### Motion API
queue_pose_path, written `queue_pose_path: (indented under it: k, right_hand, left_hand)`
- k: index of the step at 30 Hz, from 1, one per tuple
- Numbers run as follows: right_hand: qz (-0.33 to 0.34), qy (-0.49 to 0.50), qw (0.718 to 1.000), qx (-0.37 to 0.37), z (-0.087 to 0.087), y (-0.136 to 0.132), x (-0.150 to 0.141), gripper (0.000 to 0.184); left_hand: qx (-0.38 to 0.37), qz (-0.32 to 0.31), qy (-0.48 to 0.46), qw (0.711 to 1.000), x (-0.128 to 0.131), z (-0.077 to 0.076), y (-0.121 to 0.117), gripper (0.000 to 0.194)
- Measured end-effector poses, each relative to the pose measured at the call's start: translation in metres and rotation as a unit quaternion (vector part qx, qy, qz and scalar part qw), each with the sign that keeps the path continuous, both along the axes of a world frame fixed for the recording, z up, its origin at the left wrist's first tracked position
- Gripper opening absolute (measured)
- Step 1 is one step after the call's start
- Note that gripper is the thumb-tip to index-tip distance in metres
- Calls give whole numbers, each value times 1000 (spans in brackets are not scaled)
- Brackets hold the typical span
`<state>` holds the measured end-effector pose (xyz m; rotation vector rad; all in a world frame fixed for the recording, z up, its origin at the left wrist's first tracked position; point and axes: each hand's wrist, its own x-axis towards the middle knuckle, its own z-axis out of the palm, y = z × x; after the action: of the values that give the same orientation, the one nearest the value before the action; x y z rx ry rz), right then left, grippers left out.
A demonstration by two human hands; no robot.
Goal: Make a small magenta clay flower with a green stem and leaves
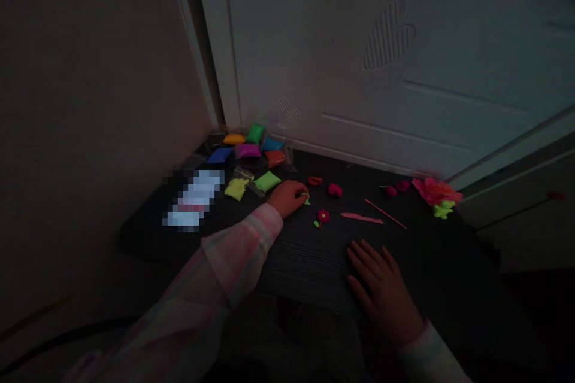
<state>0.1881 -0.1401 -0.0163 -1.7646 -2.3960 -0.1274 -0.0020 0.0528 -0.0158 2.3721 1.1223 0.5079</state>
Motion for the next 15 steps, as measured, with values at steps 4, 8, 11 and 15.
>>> queue_pose_path:
  k: [4,8,11,15]
  right_hand:
    - [33,35,999,-23,-1,6,-2,50]
    - [1,91,996,0,-5,16,1,33]
    - [-29,134,990,14,-6,21,3,28]
    - [-55,186,981,-1,0,23,-1,20]
  left_hand:
    - [0,0,7,1000,0,0,0,24]
    - [0,-2,15,1000,0,0,0,24]
    - [1,-2,22,1000,0,0,0,25]
    - [2,-1,28,1000,0,1,0,25]
